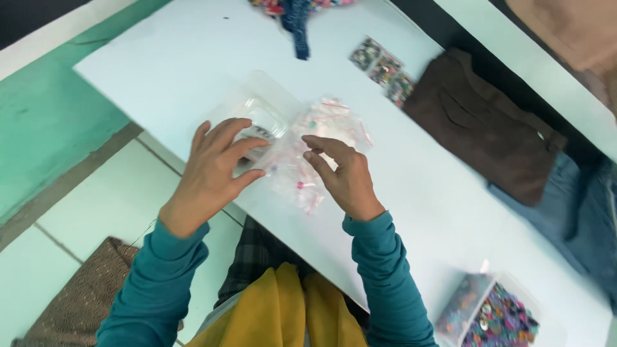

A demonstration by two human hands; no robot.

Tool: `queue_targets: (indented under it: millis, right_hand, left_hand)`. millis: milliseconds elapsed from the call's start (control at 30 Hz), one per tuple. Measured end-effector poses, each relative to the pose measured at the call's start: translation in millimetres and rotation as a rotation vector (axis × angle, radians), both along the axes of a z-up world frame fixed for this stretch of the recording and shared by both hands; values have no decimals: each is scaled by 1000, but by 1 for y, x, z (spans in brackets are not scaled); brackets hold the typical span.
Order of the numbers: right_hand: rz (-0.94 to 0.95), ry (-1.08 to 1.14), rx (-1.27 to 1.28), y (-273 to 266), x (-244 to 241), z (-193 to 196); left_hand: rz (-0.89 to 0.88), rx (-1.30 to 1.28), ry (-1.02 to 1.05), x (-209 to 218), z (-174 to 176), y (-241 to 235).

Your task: Sorting small decorative buttons and placing them into individual plastic resealable bags

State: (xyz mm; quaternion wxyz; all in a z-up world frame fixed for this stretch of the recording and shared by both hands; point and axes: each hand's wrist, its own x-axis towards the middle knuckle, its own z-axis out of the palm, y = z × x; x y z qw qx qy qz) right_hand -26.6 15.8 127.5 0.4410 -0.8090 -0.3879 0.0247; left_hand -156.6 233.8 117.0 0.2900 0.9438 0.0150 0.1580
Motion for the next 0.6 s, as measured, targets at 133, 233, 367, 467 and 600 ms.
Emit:
queue_targets:
  millis: [133,233,367,467,600]
  right_hand:
    - [-156,131,43,-77,-29,1]
    - [-259,209,101,-141,-60,1]
    - [-374,313,153,-214,-104,12]
    - [-395,311,70,-269,-141,22]
    - [-499,286,25,-332,-185,39]
  left_hand:
    - [-159,-10,-167,11,-3,-49]
    - [-338,-90,-182,23,-4,-110]
    - [-651,-198,-129,38,-9,-193]
    - [-933,-243,-65,47,0,-245]
    - [-1261,-264,-22,54,24,-306]
